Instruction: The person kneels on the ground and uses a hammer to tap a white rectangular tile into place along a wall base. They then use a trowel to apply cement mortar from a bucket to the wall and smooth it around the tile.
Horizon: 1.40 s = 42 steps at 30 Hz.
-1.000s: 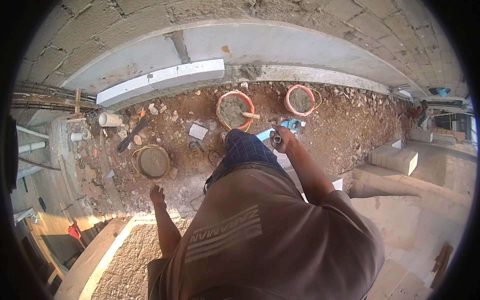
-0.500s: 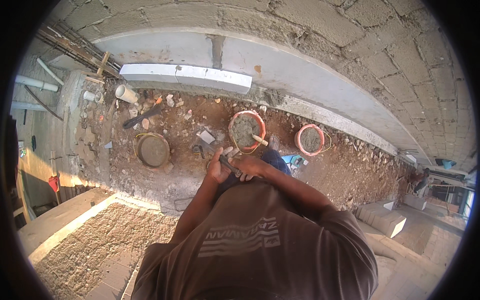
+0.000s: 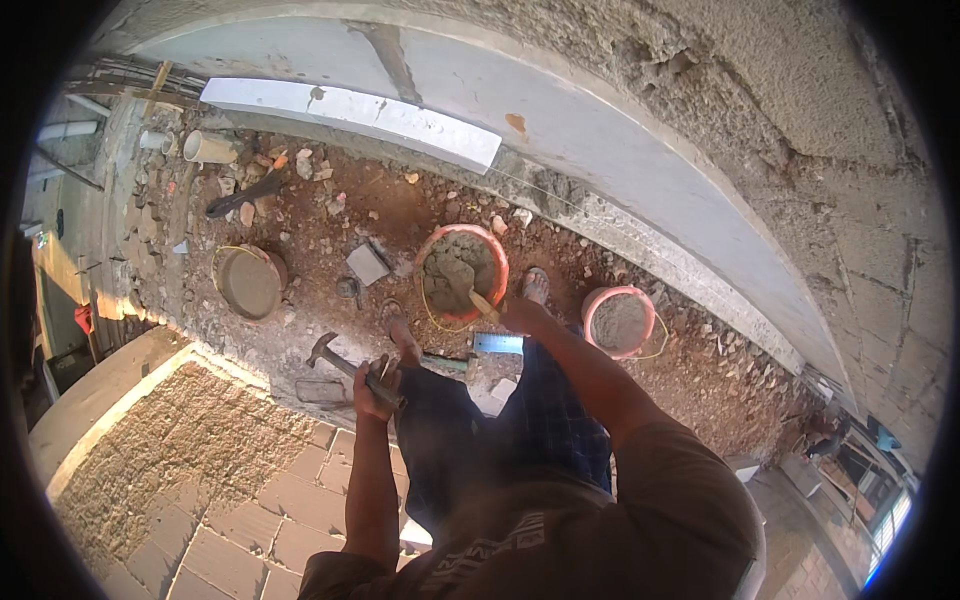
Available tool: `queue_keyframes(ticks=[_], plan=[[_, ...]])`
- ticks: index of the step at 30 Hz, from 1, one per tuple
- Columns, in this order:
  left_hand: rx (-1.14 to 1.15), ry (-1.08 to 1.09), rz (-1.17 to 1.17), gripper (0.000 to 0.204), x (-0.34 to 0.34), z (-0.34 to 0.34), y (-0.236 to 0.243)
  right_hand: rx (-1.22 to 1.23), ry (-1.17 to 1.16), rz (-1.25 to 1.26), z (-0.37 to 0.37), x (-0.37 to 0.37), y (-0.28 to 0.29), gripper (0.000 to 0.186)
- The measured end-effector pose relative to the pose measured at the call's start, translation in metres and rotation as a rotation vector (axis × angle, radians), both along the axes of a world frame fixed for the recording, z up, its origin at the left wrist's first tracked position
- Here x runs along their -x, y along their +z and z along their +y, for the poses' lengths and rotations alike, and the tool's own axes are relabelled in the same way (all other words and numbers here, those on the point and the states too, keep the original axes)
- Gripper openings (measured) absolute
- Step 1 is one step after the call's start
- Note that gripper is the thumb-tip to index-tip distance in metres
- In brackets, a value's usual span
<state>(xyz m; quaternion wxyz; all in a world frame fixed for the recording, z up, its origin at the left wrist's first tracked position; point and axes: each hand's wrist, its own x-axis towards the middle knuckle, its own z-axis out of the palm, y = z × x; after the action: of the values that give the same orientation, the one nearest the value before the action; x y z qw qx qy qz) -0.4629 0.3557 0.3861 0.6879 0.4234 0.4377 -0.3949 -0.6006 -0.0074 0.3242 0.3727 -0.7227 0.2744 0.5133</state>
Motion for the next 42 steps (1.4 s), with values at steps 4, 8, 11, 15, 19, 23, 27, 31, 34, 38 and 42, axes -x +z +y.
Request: queue_keyframes(ticks=[4,8,11,15,19,23,27,31,34,38,42], plan=[[0.026,-0.071,0.009,0.044,0.047,-0.046,-0.075,0.21,0.033,-0.265,0.01,0.021,-0.135,0.03],[-0.046,-0.142,-0.002,0.039,0.071,-0.075,-0.159,0.438,0.113,-0.284,0.048,0.002,-0.188,0.035],[-0.075,-0.191,-0.018,0.036,0.073,-0.1,-0.195,0.486,0.084,-0.214,0.069,-0.003,-0.226,0.039],[-0.112,-0.305,-0.034,0.032,0.075,-0.106,-0.221,0.247,-0.098,-0.213,0.076,-0.005,-0.24,0.042],[-0.15,-0.328,-0.073,0.036,0.076,-0.099,-0.231,0.215,-0.489,-0.372,0.058,-0.004,-0.179,0.035],[-0.219,-0.28,-0.072,0.034,0.071,-0.111,-0.239,0.153,-0.853,-0.543,0.006,0.043,-0.144,0.04],[-0.117,-0.224,-0.095,0.033,0.064,-0.112,-0.248,0.255,-1.065,-0.388,-0.058,0.055,-0.176,0.053],[-0.093,-0.282,-0.062,0.032,0.058,-0.127,-0.242,0.133,-1.224,-0.318,-0.109,0.026,-0.265,0.06],[-0.074,-0.345,-0.106,0.031,0.058,-0.129,-0.242,0.052,-1.312,-0.475,-0.12,-0.019,-0.323,0.062],[-0.109,-0.421,-0.084,0.029,0.054,-0.141,-0.242,0.298,-0.986,-1.2,-0.14,-0.054,-0.45,0.06],[-0.094,-0.378,-0.102,0.028,0.055,-0.134,-0.242,0.627,0.169,-0.45,-0.147,-0.13,-0.408,0.063]])
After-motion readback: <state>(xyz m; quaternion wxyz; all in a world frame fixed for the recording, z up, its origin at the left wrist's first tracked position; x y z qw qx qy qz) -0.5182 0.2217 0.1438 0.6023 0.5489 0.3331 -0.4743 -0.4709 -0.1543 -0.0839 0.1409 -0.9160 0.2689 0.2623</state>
